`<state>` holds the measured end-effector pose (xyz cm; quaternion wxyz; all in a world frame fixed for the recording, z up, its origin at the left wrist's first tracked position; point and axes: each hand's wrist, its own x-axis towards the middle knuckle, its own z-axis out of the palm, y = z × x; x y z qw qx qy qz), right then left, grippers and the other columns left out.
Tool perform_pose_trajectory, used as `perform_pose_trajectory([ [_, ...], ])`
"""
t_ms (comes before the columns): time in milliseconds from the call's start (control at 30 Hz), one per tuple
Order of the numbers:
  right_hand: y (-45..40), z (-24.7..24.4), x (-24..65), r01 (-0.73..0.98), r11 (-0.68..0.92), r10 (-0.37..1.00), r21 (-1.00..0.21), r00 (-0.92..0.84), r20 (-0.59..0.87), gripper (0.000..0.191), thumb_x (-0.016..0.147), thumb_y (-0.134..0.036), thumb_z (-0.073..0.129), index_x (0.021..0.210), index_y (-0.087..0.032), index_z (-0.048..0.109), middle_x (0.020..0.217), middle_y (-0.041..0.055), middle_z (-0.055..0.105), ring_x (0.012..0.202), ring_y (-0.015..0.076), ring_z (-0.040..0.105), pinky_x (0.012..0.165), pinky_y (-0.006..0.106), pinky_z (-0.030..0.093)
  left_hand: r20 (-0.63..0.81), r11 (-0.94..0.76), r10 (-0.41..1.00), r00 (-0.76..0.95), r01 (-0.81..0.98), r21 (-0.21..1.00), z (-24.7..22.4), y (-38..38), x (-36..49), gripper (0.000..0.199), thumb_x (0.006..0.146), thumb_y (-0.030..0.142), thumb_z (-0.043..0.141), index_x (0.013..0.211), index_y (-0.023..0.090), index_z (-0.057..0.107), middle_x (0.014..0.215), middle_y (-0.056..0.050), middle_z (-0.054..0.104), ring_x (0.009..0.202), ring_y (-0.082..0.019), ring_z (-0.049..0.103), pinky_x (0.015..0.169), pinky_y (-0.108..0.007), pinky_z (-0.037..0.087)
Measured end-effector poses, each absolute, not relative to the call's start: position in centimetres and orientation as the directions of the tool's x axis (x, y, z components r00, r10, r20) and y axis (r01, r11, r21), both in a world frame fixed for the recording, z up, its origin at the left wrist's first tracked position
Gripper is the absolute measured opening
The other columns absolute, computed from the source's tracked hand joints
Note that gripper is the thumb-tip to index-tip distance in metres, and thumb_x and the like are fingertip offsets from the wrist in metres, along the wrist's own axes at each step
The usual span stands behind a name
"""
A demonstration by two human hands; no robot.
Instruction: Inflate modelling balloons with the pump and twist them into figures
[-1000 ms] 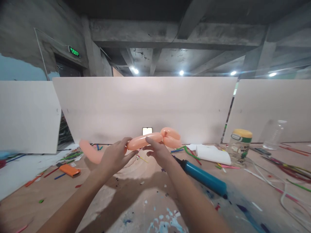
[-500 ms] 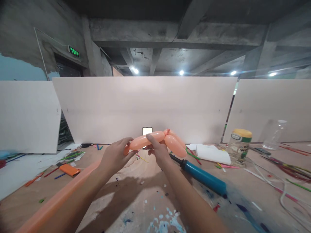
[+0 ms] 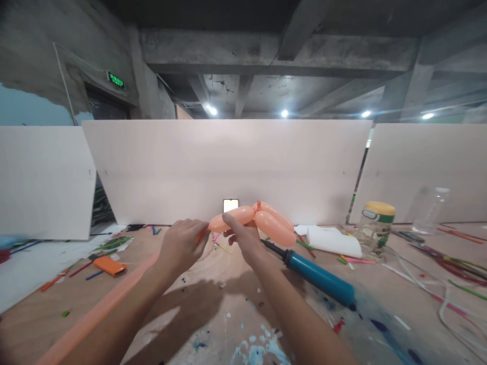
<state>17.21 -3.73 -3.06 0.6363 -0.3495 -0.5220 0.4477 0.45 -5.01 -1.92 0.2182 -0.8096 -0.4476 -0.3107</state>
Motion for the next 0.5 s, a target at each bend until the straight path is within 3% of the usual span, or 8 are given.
perform_pose_trajectory([
  [133,-3.89,-2.88,17.22,-0.221,0.332,0.942,-0.917,0.022,0.336,0.035,0.070,-0.047,0.069,0.080,-0.015,0.058,0.073,0.0052,0.062,0.059,0.0147,0.056,0.046,0.024,0.039,0.676,-0.516,0.630,0.382,0.856,-0.003,-1.86,-4.96,0.47,0.024,0.089,0.023,0.039,0.085,0.021,0.063,0.075,-0.001,0.066,0.070,-0.019,0.057,0.065,-0.032,0.036],
  [333,-3.59,-2.77,17.88,-0.353,0.260,0.953,-0.899,-0.052,0.297,0.031,0.068,-0.042,0.072,0.076,-0.016,0.059,0.072,0.0035,0.060,0.063,0.0140,0.055,0.049,0.024,0.038,0.573,-0.573,0.767,0.289,0.710,0.409,-1.58,-4.84,0.04,0.019,0.086,0.029,0.048,0.096,0.028,0.065,0.091,0.003,0.071,0.079,-0.016,0.064,0.068,-0.027,0.044],
  [500,-3.43,-2.83,18.02,-0.345,0.257,0.962,-0.903,0.005,0.272,0.033,0.067,-0.045,0.072,0.078,-0.016,0.059,0.067,0.0012,0.057,0.057,0.0132,0.053,0.047,0.024,0.037,0.609,-0.548,0.762,0.220,0.720,0.426,-1.51,-4.85,0.06,0.027,0.080,0.034,0.056,0.106,0.029,0.058,0.096,0.002,0.070,0.089,-0.018,0.063,0.074,-0.029,0.045],
])
